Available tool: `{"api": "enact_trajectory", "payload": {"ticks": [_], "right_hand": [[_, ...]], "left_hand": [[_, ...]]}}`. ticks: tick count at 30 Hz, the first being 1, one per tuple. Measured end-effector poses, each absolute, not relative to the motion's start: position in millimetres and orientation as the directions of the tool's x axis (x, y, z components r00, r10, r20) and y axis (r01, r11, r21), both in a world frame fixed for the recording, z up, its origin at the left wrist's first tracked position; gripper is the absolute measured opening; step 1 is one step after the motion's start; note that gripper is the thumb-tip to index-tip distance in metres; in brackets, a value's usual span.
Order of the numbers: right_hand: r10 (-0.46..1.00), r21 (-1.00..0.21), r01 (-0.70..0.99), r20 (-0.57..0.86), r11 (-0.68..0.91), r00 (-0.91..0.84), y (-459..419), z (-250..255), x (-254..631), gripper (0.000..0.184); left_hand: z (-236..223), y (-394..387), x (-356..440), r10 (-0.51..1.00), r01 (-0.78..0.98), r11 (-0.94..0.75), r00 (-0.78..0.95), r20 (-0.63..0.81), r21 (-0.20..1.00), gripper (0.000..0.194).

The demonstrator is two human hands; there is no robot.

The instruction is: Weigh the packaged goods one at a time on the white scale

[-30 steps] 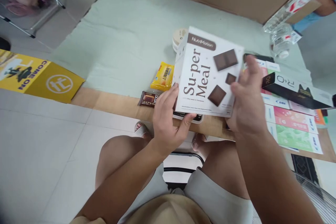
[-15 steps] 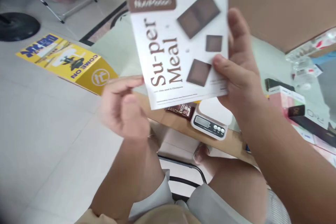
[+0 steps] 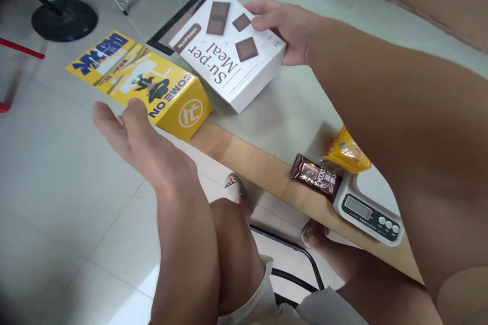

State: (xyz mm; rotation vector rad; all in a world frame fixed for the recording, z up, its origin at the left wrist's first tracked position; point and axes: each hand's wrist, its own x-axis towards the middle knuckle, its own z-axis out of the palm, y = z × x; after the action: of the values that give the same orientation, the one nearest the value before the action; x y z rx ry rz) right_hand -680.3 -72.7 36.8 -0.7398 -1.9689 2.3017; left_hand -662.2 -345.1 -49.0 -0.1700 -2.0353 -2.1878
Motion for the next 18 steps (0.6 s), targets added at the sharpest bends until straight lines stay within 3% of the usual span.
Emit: {"api": "enact_trajectory", "payload": {"ticks": [3,9,14,18], "right_hand": [[0.308,-0.918,0.344,-0.391,-0.196,-0.867,-76.8,25.4,-703.8,0.053],[0.308,-0.928,0.325,-0.367,-0.179,-0.878,-81.8,13.0,-730.0,0.054],[0.346,-0.930,0.340,-0.367,-0.138,-0.864,-89.8,8.9,-753.4,0.054],[0.339,-0.939,0.326,-0.342,-0.107,-0.876,-92.7,3.4,-763.8,0.053]], "left_hand": [[-50.7,-343.1,-668.0,-0.093,0.213,-0.120,-0.975,0.203,0.970,0.035],[-43.3,-336.1,-663.1,-0.046,0.251,-0.103,-0.968,0.247,0.962,0.039],[-39.1,-322.5,-663.2,-0.173,0.214,-0.213,-0.969,0.178,0.953,0.036],[-40.7,-325.5,-668.6,0.035,0.251,-0.108,-0.966,0.256,0.962,0.036]]}}
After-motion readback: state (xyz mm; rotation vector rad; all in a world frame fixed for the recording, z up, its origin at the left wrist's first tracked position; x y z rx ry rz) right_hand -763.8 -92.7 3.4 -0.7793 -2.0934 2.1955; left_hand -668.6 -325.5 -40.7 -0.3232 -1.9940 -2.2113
